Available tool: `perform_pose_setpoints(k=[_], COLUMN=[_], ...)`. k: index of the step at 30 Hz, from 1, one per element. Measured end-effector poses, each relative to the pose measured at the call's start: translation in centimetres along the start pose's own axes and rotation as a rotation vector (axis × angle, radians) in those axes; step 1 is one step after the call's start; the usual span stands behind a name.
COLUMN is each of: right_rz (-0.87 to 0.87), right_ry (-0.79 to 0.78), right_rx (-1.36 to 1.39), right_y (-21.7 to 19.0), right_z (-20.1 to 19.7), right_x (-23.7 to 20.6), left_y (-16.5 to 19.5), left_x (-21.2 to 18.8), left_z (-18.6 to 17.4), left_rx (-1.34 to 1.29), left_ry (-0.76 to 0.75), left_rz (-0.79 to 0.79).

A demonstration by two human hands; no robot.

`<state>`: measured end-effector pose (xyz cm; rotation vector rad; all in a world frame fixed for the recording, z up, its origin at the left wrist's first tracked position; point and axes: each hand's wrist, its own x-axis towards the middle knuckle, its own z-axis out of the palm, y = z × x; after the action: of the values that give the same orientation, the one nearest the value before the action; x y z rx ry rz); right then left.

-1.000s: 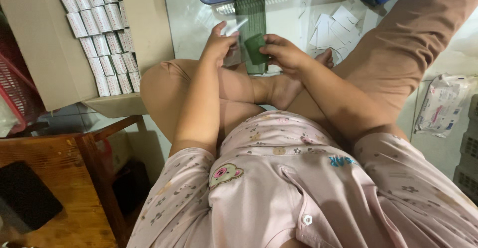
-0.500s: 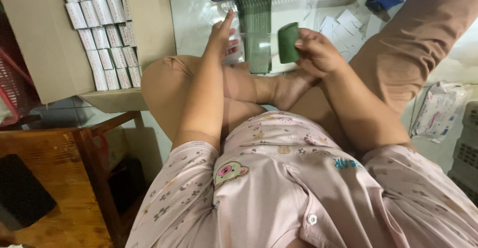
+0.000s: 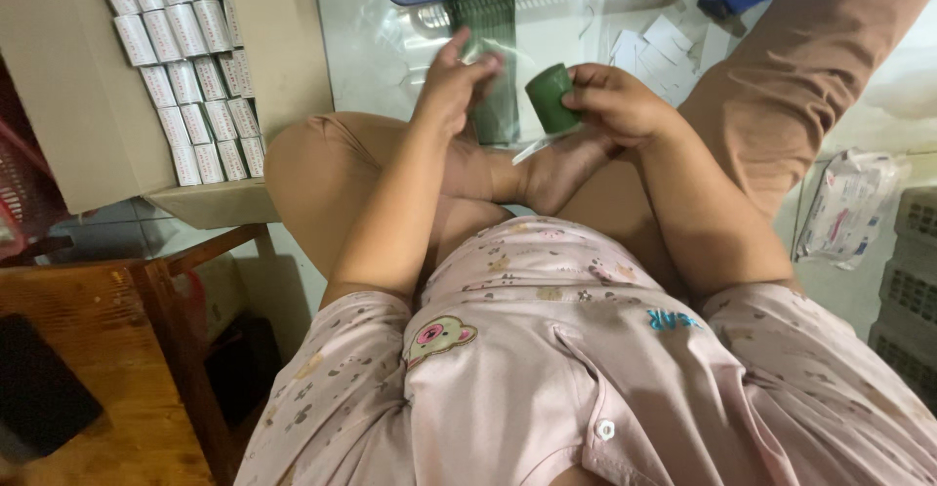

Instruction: The person sits on the floor and wraps strips of green leaf around small white boxes, folding and pressing the leaf to cover each box, then places finished boxes into a carton alongside other completed boxes.

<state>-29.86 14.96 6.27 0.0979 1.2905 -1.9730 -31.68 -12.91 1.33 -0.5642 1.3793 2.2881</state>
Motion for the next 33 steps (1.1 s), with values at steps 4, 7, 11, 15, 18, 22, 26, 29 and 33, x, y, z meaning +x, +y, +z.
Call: perform_pose_setpoints(k=[4,7,11,15,18,22,26,29,33], right_rz=[-0.061,-0.169,-0.206,-0.256,-0.257,-0.276,-0.269,-0.275,-0.302], right_ry=[0.456,0.397,0.332,0.281,0.251,0.244,0.282,0.295,0.303], right_rx=[-0.324,-0.091,0.198,0.225,0.209,0.154,0.218,0.202,-0.028], right_y=[0.8,1.1,0.9,0.5,0.6,1.4,1.9,1.9,1.6], right_z=[-0.4,0.7,3.5,5.0,5.2,5.1,4.7,4.6,4.9], right_x=[0.9,0.7,0.5,0.4,0.5,0.9,0.8,0.8,0.9], left_y=[-1.5,-1.9,-1.7,-1.3,-1.7,-2.0,-1.5,-0.9,0.5], left_x=[-0.3,-3.0,-7.4,-7.6,-6.2,-4.0,-3.7,-4.0,-4.7], left_z=[0.6,4.0,7.8,8.6,7.8,6.4,5.1,5.2,5.4], left_rx=[0.234,0.447,0.636,0.698,0.597,0.057,-0.063,-0.025,-0.005], left_ry=[0.253,0.262,0.066,0.101,0.186,-0.062,-0.197,-0.184,-0.217], left_rz=[0.511,0.625,0.807,0.874,0.626,0.345,0.224,0.212,0.162])
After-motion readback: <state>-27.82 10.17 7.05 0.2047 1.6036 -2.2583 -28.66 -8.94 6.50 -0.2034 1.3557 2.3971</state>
